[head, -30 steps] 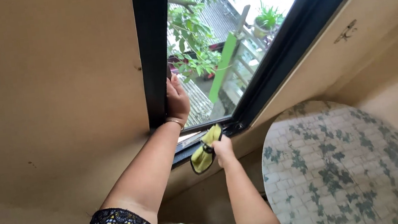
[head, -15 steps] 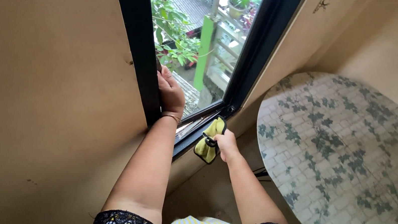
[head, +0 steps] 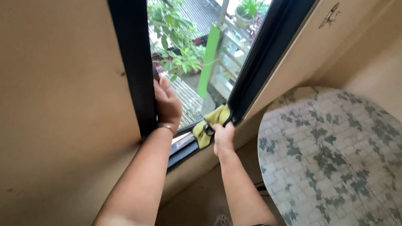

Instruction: The person wipes a window with a cloth, moving the cloth across the glass surface in repeated strokes. The person holds the window frame with one hand while cleaning with the other, covering different areas of the window pane.

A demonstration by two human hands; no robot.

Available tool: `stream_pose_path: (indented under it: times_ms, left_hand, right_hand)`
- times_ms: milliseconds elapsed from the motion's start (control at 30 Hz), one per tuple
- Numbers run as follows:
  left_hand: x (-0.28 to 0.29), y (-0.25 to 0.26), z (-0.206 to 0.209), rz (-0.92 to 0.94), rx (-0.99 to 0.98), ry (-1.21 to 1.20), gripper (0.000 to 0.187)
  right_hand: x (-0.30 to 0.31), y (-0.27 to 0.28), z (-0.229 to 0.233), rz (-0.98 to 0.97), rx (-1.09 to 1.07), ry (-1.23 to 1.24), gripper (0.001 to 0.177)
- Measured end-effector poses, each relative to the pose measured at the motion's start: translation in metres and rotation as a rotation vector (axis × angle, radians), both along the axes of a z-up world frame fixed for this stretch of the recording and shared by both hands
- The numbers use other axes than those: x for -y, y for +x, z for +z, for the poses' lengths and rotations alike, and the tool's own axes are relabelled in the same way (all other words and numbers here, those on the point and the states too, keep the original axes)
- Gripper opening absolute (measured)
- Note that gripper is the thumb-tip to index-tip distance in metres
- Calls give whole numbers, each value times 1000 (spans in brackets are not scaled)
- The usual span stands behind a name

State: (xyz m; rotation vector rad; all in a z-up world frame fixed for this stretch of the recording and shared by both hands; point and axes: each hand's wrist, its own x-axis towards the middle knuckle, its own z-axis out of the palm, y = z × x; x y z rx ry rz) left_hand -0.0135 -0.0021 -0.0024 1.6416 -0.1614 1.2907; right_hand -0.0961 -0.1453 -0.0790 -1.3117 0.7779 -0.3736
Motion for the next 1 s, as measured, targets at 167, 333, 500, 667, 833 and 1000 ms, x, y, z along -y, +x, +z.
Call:
stream_pose_path:
  times_ms: [167, 333, 500, 667, 833, 1000]
  left_hand:
    - [0, 6, -14, 139, -105, 52, 42]
    - [-6, 28, -53, 137, -81, 65, 42]
    - [-8, 32, -50, 152, -89, 50, 37]
    - [-13, -2, 2, 194, -89, 132, 26]
    - [-11, 13, -10, 76, -68, 72, 34]
    - [-7, 8, -2, 66, -43, 31, 33]
  right_hand:
    - [36, 42, 33, -226, 163, -58, 49]
    - [34, 104, 12, -91, 364, -251, 34]
    - [-60, 87, 48, 305, 756, -595, 48]
    - [-60, 59, 70, 930, 412, -1206, 67]
    - [9, 121, 71, 489, 343, -1159, 70]
    - [91, 160, 52, 189, 545, -1048, 88]
